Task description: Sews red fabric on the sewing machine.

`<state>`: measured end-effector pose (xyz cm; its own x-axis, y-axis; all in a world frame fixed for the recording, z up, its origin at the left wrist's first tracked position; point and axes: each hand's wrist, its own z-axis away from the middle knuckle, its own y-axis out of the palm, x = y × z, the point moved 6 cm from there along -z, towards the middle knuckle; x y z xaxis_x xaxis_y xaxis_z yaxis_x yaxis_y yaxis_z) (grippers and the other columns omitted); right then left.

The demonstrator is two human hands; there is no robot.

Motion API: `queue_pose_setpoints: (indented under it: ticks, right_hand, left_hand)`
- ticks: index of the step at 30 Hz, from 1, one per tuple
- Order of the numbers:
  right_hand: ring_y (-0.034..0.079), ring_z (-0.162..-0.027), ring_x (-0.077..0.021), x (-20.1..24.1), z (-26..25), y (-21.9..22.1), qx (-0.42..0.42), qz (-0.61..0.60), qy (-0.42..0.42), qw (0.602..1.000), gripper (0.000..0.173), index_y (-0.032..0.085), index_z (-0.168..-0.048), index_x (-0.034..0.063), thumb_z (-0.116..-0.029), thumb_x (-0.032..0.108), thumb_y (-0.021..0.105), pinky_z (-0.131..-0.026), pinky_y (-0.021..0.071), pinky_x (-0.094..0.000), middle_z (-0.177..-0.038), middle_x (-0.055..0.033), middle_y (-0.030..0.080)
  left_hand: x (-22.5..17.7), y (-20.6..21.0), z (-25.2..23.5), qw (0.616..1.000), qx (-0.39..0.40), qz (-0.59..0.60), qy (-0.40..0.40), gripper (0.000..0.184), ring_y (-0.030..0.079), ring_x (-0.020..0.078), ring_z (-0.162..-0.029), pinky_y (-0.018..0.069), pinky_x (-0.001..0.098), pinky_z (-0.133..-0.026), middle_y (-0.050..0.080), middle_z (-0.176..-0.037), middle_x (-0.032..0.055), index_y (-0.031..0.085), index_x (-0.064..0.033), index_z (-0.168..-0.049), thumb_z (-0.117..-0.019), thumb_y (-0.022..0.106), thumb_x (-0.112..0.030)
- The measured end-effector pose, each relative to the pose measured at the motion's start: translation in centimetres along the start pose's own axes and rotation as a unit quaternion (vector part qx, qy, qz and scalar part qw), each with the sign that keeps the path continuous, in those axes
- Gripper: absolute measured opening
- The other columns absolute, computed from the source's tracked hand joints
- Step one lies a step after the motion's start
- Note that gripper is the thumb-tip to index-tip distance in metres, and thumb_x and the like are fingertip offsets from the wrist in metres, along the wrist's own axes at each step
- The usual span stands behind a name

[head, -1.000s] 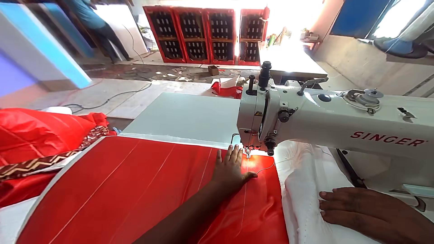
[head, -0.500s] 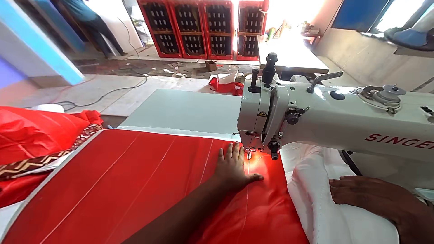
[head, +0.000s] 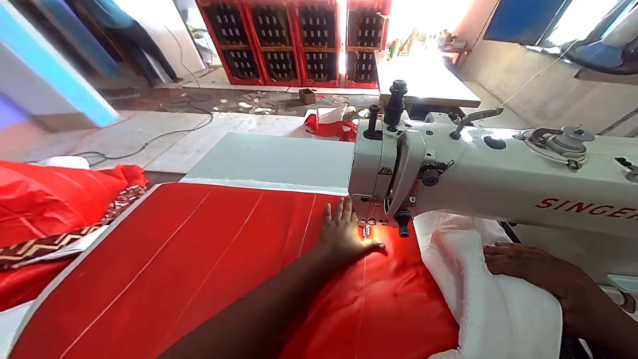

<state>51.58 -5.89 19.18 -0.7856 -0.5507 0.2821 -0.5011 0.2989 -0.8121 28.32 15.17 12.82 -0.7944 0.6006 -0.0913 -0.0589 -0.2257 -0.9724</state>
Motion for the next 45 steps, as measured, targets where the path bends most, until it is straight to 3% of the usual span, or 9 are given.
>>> queue_pose_setpoints:
  ticks: [8,17,23,30,32,34,36,40,45]
  right_hand:
    - [0.060,-0.129,-0.0109,-0.2,0.2,0.2,0.002,0.000,0.004,1.000,0.034,0.070,-0.116,0.0178,-0.0996,0.039,0.049,-0.116,0.0423,-0.0357,-0.121,0.0034,0.073]
    - [0.060,-0.129,-0.0098,-2.7,-0.6,1.1,-0.035,0.010,0.031,0.999,0.037,0.073,-0.116,0.0162,-0.0996,0.040,0.050,-0.119,0.0380,-0.0371,-0.119,0.0032,0.074]
    - [0.062,-0.127,-0.0120,-4.1,-0.8,1.9,-0.076,0.024,0.081,0.994,0.040,0.075,-0.108,0.0081,-0.0974,0.035,0.047,-0.116,0.0371,-0.0329,-0.116,-0.0028,0.076]
    - [0.062,-0.127,-0.0281,-3.0,-1.2,2.2,-0.098,0.041,0.169,0.980,0.039,0.072,-0.115,-0.0024,-0.0963,0.021,0.048,-0.113,0.0390,-0.0467,-0.125,-0.0142,0.071]
    - [0.055,-0.131,-0.0462,-1.2,-1.4,1.8,-0.084,0.054,0.247,0.964,0.041,0.064,-0.126,-0.0121,-0.0905,0.006,0.053,-0.112,0.0361,-0.0595,-0.134,-0.0277,0.062]
    - [0.051,-0.134,-0.0472,-2.8,1.8,2.2,-0.060,0.131,0.324,0.935,0.059,0.052,-0.143,-0.0055,-0.0870,0.012,0.055,-0.109,0.0404,-0.0626,-0.143,-0.0269,0.055]
    - [0.057,-0.121,-0.0534,-3.3,5.3,2.0,-0.042,0.157,0.403,0.901,0.067,0.049,-0.146,-0.0045,-0.0821,0.002,0.070,-0.099,0.0449,-0.0692,-0.133,-0.0317,0.058]
    - [0.058,-0.115,-0.0545,-1.0,10.5,1.6,0.020,0.182,0.537,0.823,0.048,0.056,-0.137,-0.0070,-0.0970,0.017,0.067,-0.096,0.0450,-0.0683,-0.127,-0.0334,0.059]
    - [0.056,-0.125,-0.0476,0.4,12.2,0.9,0.060,0.148,0.607,0.778,0.046,0.045,-0.146,-0.0097,-0.1065,0.014,0.051,-0.108,0.0429,-0.0575,-0.134,-0.0322,0.056]
  left_hand:
    - [-1.1,2.1,7.3,0.993,0.114,-0.005,-0.022,0.123,-0.005,0.0335,-0.160,0.0003,0.0553,-0.126,-0.001,-0.173,0.0188,0.005,-0.0020,-0.165,-0.0841,0.030,-0.092]
    - [-0.4,0.8,3.5,0.995,0.101,-0.017,-0.007,0.123,0.000,0.0357,-0.160,0.0056,0.0568,-0.126,0.005,-0.172,0.0189,0.009,-0.0007,-0.164,-0.0848,0.038,-0.090]
    - [-0.2,-0.1,1.3,0.996,0.089,-0.016,-0.011,0.117,0.005,0.0353,-0.160,0.0044,0.0588,-0.125,0.010,-0.172,0.0194,0.023,0.0013,-0.161,-0.0868,0.039,-0.087]
    - [-0.2,-0.3,0.7,0.995,0.097,-0.022,-0.011,0.116,0.003,0.0359,-0.160,0.0019,0.0582,-0.126,0.007,-0.172,0.0195,0.027,0.0017,-0.160,-0.0866,0.038,-0.088]
    - [-0.2,-0.1,0.7,0.995,0.098,-0.032,-0.007,0.117,0.004,0.0369,-0.160,0.0035,0.0584,-0.126,0.008,-0.172,0.0209,0.026,0.0025,-0.160,-0.0868,0.035,-0.089]
    - [0.0,0.1,0.5,0.996,0.081,-0.026,-0.004,0.117,0.005,0.0362,-0.160,0.0046,0.0579,-0.126,0.009,-0.172,0.0201,0.027,0.0019,-0.160,-0.0867,0.036,-0.089]
    - [0.5,0.5,0.2,0.999,0.040,0.004,0.010,0.112,0.008,0.0361,-0.159,0.0060,0.0579,-0.126,0.016,-0.171,0.0195,0.035,0.0016,-0.156,-0.0873,0.043,-0.086]
    - [1.2,0.9,-0.2,0.998,0.040,0.021,0.049,0.093,0.013,0.0396,-0.158,0.0081,0.0602,-0.126,0.030,-0.164,0.0243,0.046,0.0027,-0.149,-0.0962,0.046,-0.073]
    - [2.4,-1.1,2.3,0.991,0.132,0.014,0.020,0.084,0.014,0.0376,-0.158,0.0059,0.0690,-0.122,0.019,-0.170,0.0203,0.025,-0.0027,-0.162,-0.1041,0.044,-0.060]
